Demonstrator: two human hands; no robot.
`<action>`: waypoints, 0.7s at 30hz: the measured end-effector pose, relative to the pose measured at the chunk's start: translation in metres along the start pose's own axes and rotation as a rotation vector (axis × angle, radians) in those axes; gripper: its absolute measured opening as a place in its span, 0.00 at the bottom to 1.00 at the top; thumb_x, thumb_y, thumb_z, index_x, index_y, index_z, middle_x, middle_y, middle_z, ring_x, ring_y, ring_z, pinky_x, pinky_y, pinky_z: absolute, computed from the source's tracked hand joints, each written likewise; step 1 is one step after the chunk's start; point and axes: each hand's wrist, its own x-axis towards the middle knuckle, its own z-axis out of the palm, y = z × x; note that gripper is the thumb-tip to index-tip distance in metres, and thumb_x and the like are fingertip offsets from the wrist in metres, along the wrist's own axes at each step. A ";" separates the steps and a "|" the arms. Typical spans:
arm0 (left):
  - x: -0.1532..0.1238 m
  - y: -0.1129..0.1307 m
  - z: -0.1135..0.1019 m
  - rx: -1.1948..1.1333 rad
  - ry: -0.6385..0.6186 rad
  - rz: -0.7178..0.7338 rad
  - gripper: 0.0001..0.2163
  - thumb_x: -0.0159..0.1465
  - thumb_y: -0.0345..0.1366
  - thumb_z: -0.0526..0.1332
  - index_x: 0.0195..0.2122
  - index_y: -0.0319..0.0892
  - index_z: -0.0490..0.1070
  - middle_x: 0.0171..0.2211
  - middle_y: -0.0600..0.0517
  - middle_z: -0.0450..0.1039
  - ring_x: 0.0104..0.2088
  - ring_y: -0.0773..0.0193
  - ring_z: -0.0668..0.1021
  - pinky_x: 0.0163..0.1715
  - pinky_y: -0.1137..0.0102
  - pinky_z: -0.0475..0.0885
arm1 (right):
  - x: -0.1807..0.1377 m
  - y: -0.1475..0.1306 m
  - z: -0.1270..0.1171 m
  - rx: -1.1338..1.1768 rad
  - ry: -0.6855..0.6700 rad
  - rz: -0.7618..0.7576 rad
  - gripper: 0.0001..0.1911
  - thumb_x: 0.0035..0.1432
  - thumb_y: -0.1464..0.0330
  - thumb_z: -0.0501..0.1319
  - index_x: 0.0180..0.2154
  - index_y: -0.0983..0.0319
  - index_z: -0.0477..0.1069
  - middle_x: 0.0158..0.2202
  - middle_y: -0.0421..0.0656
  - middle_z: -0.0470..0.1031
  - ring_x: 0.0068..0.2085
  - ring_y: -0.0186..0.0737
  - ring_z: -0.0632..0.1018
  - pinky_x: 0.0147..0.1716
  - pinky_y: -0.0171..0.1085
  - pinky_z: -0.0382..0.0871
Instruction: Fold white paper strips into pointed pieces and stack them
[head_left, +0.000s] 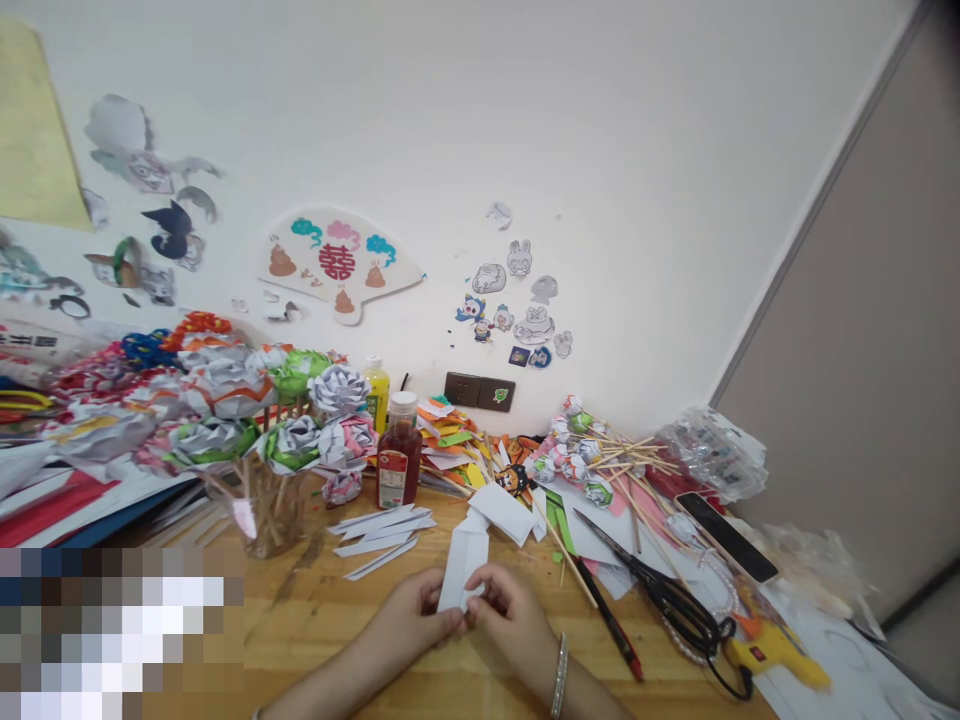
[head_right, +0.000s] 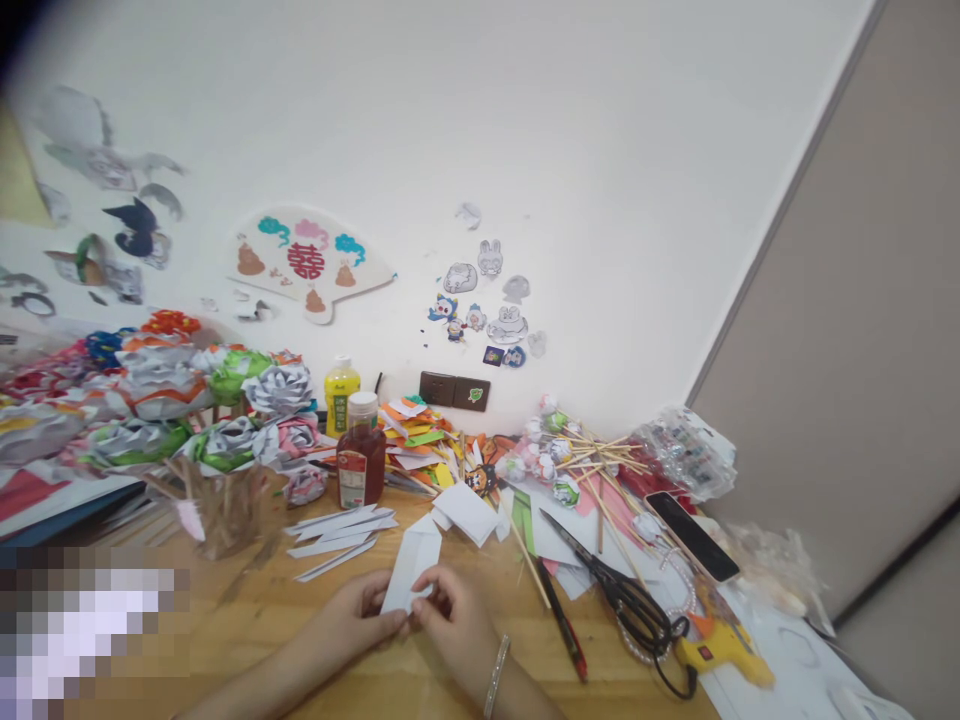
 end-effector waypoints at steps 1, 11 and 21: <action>0.000 0.001 0.000 0.000 0.005 0.012 0.14 0.46 0.38 0.62 0.32 0.36 0.67 0.25 0.54 0.71 0.26 0.66 0.70 0.26 0.75 0.62 | 0.000 0.000 0.000 -0.013 0.003 -0.008 0.07 0.45 0.76 0.54 0.30 0.62 0.66 0.20 0.35 0.64 0.22 0.31 0.67 0.23 0.29 0.59; -0.003 0.009 0.003 0.051 0.052 0.018 0.19 0.43 0.45 0.63 0.32 0.37 0.69 0.28 0.51 0.73 0.33 0.59 0.72 0.32 0.72 0.64 | 0.001 -0.002 -0.001 -0.079 0.027 -0.043 0.05 0.44 0.76 0.56 0.27 0.62 0.67 0.20 0.35 0.63 0.22 0.30 0.64 0.22 0.28 0.56; -0.002 0.005 0.002 0.010 0.023 0.047 0.18 0.43 0.42 0.64 0.32 0.35 0.68 0.28 0.50 0.73 0.29 0.62 0.72 0.28 0.73 0.64 | 0.001 -0.002 0.000 -0.081 0.007 -0.022 0.05 0.43 0.75 0.56 0.27 0.62 0.67 0.19 0.34 0.61 0.21 0.30 0.63 0.20 0.27 0.56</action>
